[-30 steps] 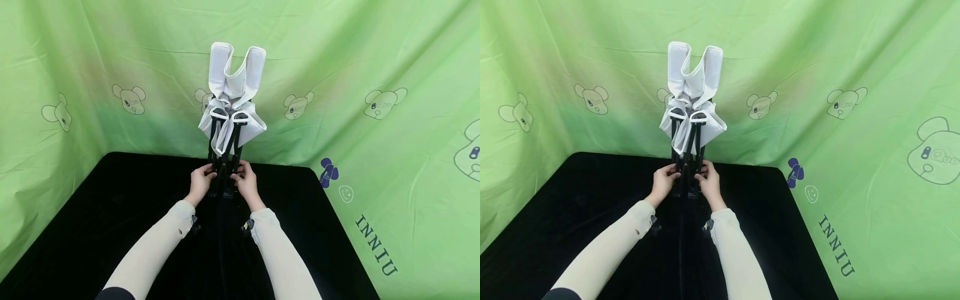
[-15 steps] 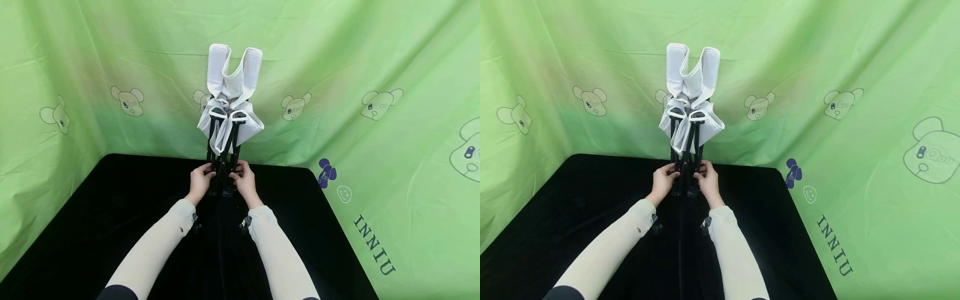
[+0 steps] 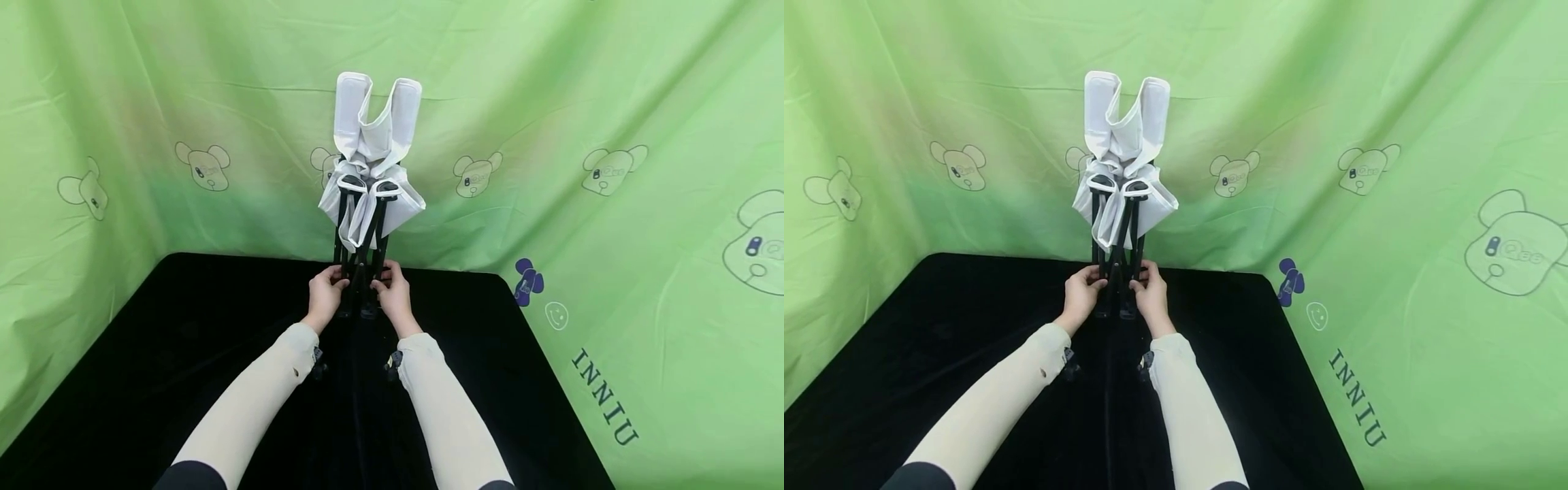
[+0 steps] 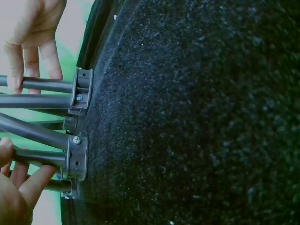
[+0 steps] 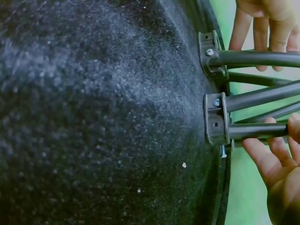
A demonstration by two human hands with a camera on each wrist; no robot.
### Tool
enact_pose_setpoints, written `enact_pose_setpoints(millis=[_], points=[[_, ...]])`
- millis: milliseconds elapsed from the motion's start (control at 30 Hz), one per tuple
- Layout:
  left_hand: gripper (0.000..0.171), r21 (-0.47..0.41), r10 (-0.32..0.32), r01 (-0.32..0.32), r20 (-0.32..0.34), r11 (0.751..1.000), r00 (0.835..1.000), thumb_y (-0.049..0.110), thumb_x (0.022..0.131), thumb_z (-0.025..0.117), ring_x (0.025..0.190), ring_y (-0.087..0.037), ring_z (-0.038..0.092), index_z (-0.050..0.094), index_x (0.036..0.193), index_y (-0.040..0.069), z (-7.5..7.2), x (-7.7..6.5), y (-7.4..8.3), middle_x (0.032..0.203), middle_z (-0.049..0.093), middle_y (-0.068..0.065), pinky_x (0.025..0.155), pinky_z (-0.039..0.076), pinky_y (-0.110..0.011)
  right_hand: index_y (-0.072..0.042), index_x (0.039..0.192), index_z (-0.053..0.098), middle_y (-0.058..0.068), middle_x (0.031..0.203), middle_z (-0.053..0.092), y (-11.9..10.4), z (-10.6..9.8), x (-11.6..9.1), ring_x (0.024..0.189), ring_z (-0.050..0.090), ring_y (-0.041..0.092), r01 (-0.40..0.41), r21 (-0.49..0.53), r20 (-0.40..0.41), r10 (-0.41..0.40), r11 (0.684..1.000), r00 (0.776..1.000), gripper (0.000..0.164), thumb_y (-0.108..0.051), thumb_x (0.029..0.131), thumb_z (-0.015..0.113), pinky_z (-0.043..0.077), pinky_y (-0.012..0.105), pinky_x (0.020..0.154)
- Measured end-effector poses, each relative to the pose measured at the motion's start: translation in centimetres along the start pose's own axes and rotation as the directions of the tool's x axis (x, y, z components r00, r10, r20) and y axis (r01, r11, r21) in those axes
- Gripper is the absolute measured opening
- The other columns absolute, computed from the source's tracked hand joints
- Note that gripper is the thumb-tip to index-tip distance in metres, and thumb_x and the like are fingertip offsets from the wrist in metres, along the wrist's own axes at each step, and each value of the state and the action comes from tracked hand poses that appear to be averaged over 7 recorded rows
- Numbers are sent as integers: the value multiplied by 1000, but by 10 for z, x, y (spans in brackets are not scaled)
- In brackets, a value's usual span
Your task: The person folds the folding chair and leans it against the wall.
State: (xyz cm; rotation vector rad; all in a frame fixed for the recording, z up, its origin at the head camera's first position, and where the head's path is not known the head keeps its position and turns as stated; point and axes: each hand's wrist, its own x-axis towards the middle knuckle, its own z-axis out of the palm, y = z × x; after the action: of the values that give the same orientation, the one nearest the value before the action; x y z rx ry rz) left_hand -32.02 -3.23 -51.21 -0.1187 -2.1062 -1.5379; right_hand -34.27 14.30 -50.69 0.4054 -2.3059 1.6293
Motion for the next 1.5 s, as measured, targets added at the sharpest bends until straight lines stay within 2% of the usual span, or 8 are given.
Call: enact_pose_setpoints(millis=[200, 567, 767, 967, 1100, 1300, 1500], points=[[25, 31, -24, 25, -9, 999, 1000, 1, 92, 74, 98, -29, 74, 73, 117, 1, -1, 1, 1, 104, 77, -16, 88, 58, -42, -16, 135, 55, 14, 105, 62, -3, 4, 2, 88, 69, 25, -3, -5, -10, 3, 1000, 1000, 42, 2, 98, 64, 55, 29, 60], [29, 48, -39, 40, -7, 998, 999, 3, 94, 72, 103, -29, 72, 70, 123, 1, -1, 1, 4, 108, 76, -16, 91, 58, -42, -15, 134, 56, 13, 103, 61, -6, 3, 3, 95, 71, 38, -8, -16, 5, 8, 1000, 1000, 38, -3, 100, 64, 54, 30, 59], [30, 73, -41, 42, -11, 996, 999, 5, 95, 72, 104, -28, 72, 70, 125, 2, -1, -1, 4, 108, 76, -16, 91, 59, -42, -17, 138, 53, 15, 106, 64, -6, 1, 3, 94, 72, 33, 18, -41, 42, -16, 999, 999, 44, 2, 99, 63, 56, 32, 62], [30, 96, -31, 33, -19, 995, 999, 4, 94, 73, 102, -29, 73, 71, 124, 2, 0, -2, 3, 107, 76, -17, 91, 58, -42, -21, 143, 47, 14, 110, 65, -3, -1, 0, 96, 71, 28, 10, -58, 96, -5, 998, 995, 56, 7, 98, 62, 58, 33, 66], [30, 92, -23, 24, -9, 995, 1000, 2, 94, 73, 102, -30, 73, 71, 124, 1, -1, -4, 3, 107, 76, -18, 91, 59, -42, -22, 144, 45, 13, 110, 66, -1, -1, -3, 96, 71, 27, 11, -70, 103, -3, 998, 995, 57, 7, 98, 61, 59, 35, 69], [31, 81, -1, -2, 39, 997, 999, -1, 92, 73, 102, -31, 73, 71, 123, 0, -2, -2, 0, 106, 76, -18, 93, 58, -43, -19, 142, 49, 12, 107, 68, 0, -2, -3, 97, 73, 27, 9, -111, 62, -2, 994, 998, 53, 7, 97, 63, 60, 38, 77], [35, 97, -11, 5, 65, 995, 998, -2, 94, 71, 106, -33, 72, 67, 128, -1, -4, -2, 6, 111, 75, -19, 95, 57, -43, -18, 141, 50, 12, 106, 67, -2, -4, 1, 97, 72, 28, 16, -156, 47, -8, 988, 999, 49, 4, 99, 63, 57, 37, 71]])
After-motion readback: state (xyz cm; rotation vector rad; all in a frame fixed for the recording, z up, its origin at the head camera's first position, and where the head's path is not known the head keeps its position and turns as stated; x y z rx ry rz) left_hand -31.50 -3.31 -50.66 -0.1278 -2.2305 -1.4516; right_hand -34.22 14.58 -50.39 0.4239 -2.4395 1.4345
